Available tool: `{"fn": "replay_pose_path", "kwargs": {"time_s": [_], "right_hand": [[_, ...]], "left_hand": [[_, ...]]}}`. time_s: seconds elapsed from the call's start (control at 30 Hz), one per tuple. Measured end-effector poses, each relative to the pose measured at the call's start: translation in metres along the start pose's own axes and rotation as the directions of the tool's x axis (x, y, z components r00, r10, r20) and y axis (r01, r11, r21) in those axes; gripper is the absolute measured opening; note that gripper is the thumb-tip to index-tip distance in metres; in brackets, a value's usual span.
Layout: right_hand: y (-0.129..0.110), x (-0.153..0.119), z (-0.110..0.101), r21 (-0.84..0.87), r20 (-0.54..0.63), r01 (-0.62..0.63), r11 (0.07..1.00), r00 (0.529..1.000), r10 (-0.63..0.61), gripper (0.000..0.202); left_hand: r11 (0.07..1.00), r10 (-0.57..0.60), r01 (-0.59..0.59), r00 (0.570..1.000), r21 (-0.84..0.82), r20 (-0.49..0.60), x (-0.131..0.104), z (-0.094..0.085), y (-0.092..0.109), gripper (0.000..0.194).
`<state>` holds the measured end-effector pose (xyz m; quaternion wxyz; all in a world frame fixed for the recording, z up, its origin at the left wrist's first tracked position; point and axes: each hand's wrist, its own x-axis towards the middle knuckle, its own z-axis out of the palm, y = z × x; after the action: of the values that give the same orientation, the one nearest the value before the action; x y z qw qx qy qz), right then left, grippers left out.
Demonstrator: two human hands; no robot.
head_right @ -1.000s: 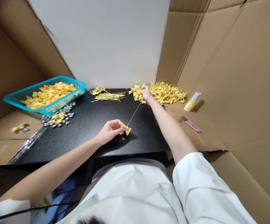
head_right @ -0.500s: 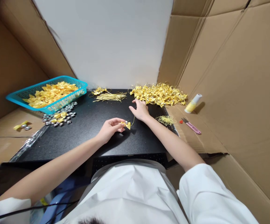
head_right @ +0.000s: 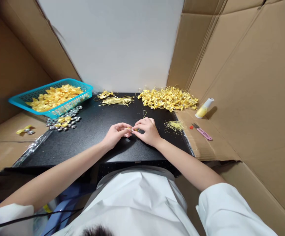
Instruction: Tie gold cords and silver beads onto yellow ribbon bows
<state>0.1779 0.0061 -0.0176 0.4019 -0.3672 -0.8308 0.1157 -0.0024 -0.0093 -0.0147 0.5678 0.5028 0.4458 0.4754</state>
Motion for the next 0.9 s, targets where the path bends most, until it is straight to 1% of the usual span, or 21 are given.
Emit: {"fn": "replay_pose_path", "kwargs": {"time_s": [0.07, 0.13, 0.17, 0.23, 0.27, 0.3, 0.33, 0.4, 0.47, 0.53, 0.6, 0.7, 0.83, 0.9], "right_hand": [[0.0, 0.0, -0.002, 0.065, 0.039, 0.012, 0.998, 0.999, -0.014, 0.008], [0.003, 0.002, -0.007, 0.199, 0.067, -0.004, 0.98, 0.998, -0.009, 0.013], [0.005, 0.003, -0.009, 0.267, 0.065, -0.037, 0.963, 0.998, 0.02, 0.015], [0.011, 0.008, -0.012, 0.346, 0.056, -0.142, 0.928, 0.99, 0.13, 0.02], [0.015, 0.01, -0.012, 0.35, 0.069, -0.194, 0.917, 0.981, 0.181, 0.021], [0.017, 0.011, -0.012, 0.34, 0.109, -0.232, 0.911, 0.972, 0.207, 0.02], [0.019, 0.012, -0.01, 0.326, 0.162, -0.254, 0.911, 0.964, 0.211, 0.019], [0.021, 0.013, -0.005, 0.319, 0.282, -0.264, 0.91, 0.943, 0.175, 0.017], [0.021, 0.013, 0.0, 0.348, 0.359, -0.277, 0.896, 0.922, 0.146, 0.031], [0.02, 0.013, 0.003, 0.383, 0.379, -0.315, 0.868, 0.911, 0.163, 0.046], [0.018, 0.013, 0.003, 0.421, 0.367, -0.358, 0.833, 0.908, 0.204, 0.053], [0.016, 0.015, 0.001, 0.475, 0.359, -0.399, 0.785, 0.902, 0.241, 0.058], [0.013, 0.016, 0.003, 0.536, 0.367, -0.415, 0.735, 0.899, 0.239, 0.057], [0.013, 0.016, 0.005, 0.548, 0.365, -0.408, 0.73, 0.902, 0.229, 0.056]], "left_hand": [[1.0, 0.003, -0.003, 1.0, 0.009, 0.004, 0.0, -0.001, 0.0, 0.034], [1.0, 0.012, -0.012, 1.0, 0.014, 0.01, 0.0, -0.001, 0.0, 0.034], [1.0, 0.014, -0.014, 1.0, 0.012, 0.011, 0.0, -0.001, 0.0, 0.035], [1.0, 0.007, -0.007, 1.0, -0.01, 0.014, 0.0, -0.001, 0.001, 0.036], [1.0, -0.004, 0.004, 1.0, -0.029, 0.02, 0.0, -0.001, 0.001, 0.038], [0.998, -0.018, 0.02, 0.999, -0.053, 0.032, 0.0, -0.001, 0.001, 0.039], [0.996, -0.033, 0.037, 0.998, -0.077, 0.051, 0.0, -0.001, 0.001, 0.039], [0.99, -0.062, 0.073, 0.993, -0.121, 0.098, 0.0, -0.001, 0.002, 0.039], [0.984, -0.075, 0.097, 0.986, -0.147, 0.152, -0.001, -0.001, 0.002, 0.038], [0.983, -0.069, 0.103, 0.976, -0.153, 0.208, -0.002, 0.0, 0.003, 0.038], [0.985, -0.045, 0.085, 0.965, -0.147, 0.257, -0.004, 0.0, 0.004, 0.038], [0.991, 0.026, 0.013, 0.957, -0.13, 0.289, -0.006, 0.001, 0.004, 0.039], [0.986, 0.139, -0.104, 0.946, -0.131, 0.293, -0.006, 0.002, 0.005, 0.034], [0.983, 0.157, -0.12, 0.939, -0.139, 0.307, -0.006, 0.001, 0.004, 0.028]]}}
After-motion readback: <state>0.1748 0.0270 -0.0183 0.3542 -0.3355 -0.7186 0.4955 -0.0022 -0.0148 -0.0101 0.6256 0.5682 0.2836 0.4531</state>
